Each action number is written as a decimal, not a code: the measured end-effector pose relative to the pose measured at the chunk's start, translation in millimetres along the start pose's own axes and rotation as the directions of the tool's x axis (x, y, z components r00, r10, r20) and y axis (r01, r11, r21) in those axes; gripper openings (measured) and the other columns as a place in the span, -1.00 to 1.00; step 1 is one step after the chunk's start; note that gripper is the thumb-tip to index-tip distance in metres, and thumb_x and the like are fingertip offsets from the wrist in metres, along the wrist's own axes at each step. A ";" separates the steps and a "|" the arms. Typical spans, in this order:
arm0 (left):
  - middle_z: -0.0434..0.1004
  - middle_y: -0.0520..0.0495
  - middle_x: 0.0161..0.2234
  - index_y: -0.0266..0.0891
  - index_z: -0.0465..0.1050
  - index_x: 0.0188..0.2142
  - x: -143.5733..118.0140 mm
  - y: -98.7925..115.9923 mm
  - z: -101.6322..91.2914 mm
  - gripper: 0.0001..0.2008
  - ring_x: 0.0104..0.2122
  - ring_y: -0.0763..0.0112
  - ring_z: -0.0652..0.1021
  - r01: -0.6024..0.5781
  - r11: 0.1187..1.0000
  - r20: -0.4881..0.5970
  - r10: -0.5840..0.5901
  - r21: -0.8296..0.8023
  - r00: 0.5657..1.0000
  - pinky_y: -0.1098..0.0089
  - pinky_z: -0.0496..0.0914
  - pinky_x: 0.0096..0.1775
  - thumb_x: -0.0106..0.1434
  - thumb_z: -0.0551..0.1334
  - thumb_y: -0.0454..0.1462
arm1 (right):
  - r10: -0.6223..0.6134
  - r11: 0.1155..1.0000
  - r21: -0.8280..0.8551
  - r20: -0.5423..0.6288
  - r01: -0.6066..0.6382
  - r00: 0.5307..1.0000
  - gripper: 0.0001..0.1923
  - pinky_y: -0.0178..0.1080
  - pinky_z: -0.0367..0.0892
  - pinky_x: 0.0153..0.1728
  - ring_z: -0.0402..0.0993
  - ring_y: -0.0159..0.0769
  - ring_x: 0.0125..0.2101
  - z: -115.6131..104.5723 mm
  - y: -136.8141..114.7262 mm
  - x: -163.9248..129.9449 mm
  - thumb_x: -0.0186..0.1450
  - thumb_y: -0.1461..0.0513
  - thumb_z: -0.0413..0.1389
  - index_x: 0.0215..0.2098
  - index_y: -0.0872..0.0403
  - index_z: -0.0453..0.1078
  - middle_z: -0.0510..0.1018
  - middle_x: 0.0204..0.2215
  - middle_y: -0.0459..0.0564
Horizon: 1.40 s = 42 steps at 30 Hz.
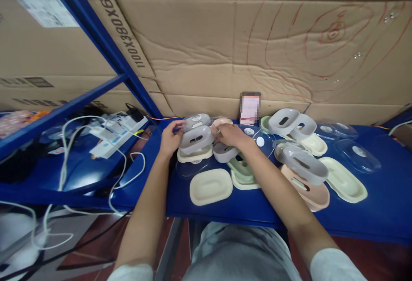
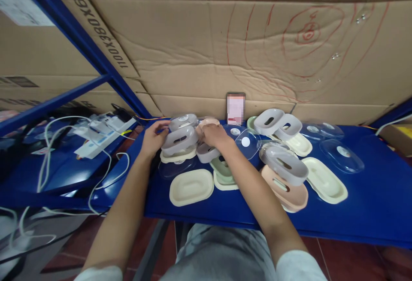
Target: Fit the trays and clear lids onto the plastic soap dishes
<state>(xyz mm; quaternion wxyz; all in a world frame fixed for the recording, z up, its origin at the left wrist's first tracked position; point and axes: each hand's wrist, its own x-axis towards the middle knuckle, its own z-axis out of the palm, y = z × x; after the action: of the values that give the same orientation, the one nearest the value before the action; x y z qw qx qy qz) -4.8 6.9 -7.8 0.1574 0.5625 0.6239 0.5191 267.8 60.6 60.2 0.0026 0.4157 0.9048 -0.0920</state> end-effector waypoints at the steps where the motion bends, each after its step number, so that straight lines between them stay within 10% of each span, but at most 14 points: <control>1: 0.65 -0.21 0.05 -0.19 0.60 0.02 0.7 -3.5 -0.8 -0.57 0.06 0.05 0.62 0.008 1.000 -0.009 -0.008 0.004 1.000 0.11 0.51 0.11 0.24 0.32 -0.04 | 0.002 1.000 -0.005 0.007 -0.001 1.000 -0.55 0.08 0.54 0.09 0.55 -0.10 0.08 1.6 -1.7 1.0 0.50 0.04 0.23 0.24 0.07 0.42 0.52 0.19 0.11; 12: 0.58 -0.25 0.20 -0.07 0.53 0.24 2.2 -21.4 -3.2 -0.38 0.19 -0.02 0.57 0.141 0.989 0.117 -0.135 -0.048 0.984 0.00 0.54 0.13 0.17 0.38 -0.12 | -0.057 0.998 -0.027 0.007 0.057 0.998 -0.61 0.06 0.25 0.25 0.52 0.05 0.21 3.2 -0.2 2.1 0.53 0.22 0.01 0.23 0.10 0.49 0.63 0.16 0.26; 19: 0.36 -0.28 0.38 -0.07 0.51 0.25 13.7 -36.6 1.7 -0.18 0.32 -0.17 0.44 0.107 0.993 0.097 -0.111 0.044 0.989 -0.07 0.47 0.20 -0.01 0.59 -0.06 | 0.003 0.999 -0.048 -0.004 -0.004 1.000 -0.33 0.16 0.23 0.31 0.41 0.21 0.30 15.5 -12.3 4.6 0.46 -0.11 0.16 0.31 0.19 0.40 0.47 0.30 0.38; 30: 0.52 -0.22 0.22 -0.07 0.54 0.19 15.5 -37.7 9.1 -0.28 0.09 0.01 0.62 0.044 0.996 0.015 -0.046 0.072 0.999 0.04 0.53 0.11 0.06 0.59 0.00 | 0.056 0.995 -0.084 -0.083 -0.062 0.995 -0.55 0.06 0.55 0.07 0.55 -0.10 0.08 17.8 -20.9 6.5 0.49 0.04 0.24 0.24 0.07 0.43 0.51 0.19 0.10; 42: 0.64 -0.13 -0.09 -0.13 0.55 0.11 13.0 -29.9 15.2 -0.36 -0.14 0.23 0.65 0.129 0.984 -0.097 -0.142 -0.127 0.985 0.21 0.56 -0.03 0.11 0.54 0.04 | -0.118 0.975 0.177 -0.109 0.136 0.987 -0.54 -0.18 0.35 0.12 0.55 -0.12 0.16 -30.9 25.6 -8.1 0.58 0.29 -0.12 0.36 0.07 0.38 0.59 0.24 0.14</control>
<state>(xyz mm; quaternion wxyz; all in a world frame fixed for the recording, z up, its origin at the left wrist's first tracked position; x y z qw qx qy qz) -13.2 30.5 -33.7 0.1926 0.4801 0.6359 0.5728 294.7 76.0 87.0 -0.0863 0.3594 0.9162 -0.1546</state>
